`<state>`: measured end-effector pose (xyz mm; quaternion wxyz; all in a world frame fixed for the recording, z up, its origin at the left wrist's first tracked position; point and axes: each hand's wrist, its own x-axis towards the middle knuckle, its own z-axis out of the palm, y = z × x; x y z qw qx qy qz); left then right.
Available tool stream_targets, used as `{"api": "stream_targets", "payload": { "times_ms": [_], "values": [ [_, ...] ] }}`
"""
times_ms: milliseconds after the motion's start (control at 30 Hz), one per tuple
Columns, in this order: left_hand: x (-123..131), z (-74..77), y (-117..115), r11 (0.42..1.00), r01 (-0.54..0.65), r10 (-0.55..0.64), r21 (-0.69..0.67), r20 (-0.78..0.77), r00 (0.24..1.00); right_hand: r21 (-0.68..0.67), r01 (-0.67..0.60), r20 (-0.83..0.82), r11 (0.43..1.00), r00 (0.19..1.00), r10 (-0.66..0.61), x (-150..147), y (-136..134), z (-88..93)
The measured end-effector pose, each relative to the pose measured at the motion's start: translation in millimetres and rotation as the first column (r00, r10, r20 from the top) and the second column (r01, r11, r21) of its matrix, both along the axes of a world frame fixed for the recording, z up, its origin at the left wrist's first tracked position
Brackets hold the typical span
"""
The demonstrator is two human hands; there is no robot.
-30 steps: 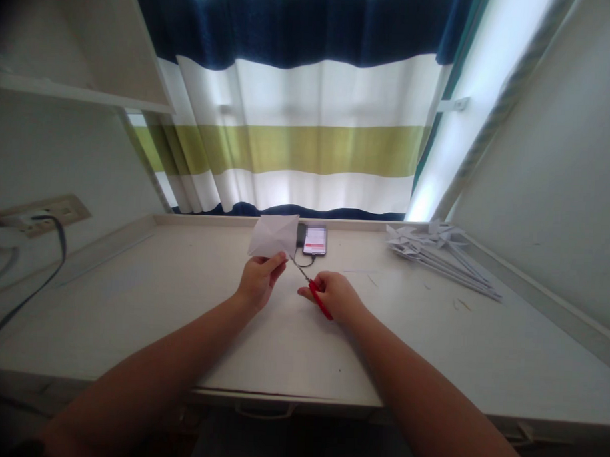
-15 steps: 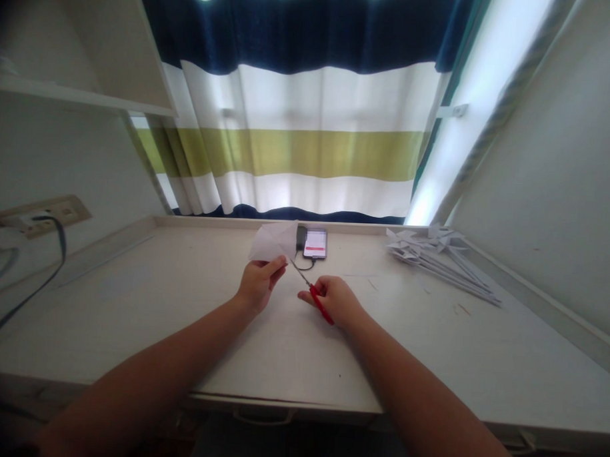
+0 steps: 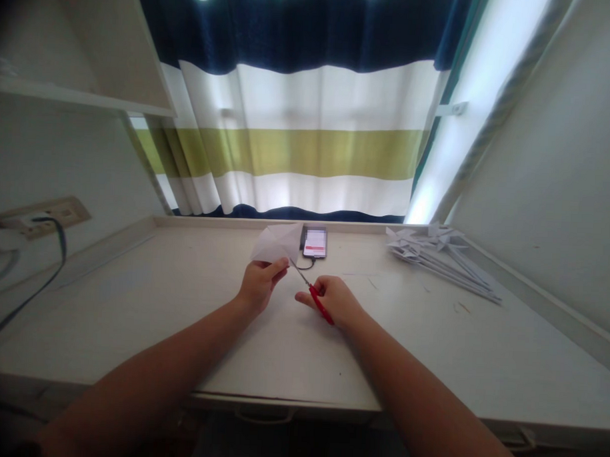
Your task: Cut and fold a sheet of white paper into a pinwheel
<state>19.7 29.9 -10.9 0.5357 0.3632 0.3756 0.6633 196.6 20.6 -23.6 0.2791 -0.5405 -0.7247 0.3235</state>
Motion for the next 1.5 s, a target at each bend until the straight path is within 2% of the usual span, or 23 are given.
{"api": "stream_targets", "payload": {
  "times_ms": [800, 1267, 1500],
  "values": [
    [1.0, -1.8, -0.7, 1.0, 0.028, -0.028, 0.005, -0.018, 0.999, 0.035, 0.001, -0.006, 0.999, 1.0, -0.001, 1.1, 0.0, -2.3],
    [0.2, -1.5, -2.9, 0.998, 0.07, -0.07, -0.005, -0.084, 0.994, 0.035, -0.004, 0.015, 0.999, 1.0, 0.004, -0.6, 0.8, -1.4],
    [-2.9, -4.1, 1.2, 0.999, -0.043, 0.041, -0.012, -0.094, 0.995, 0.053, 0.006, 0.041, 0.999, 0.999, -0.009, -1.0, 2.3, -2.0]
  ]
}}
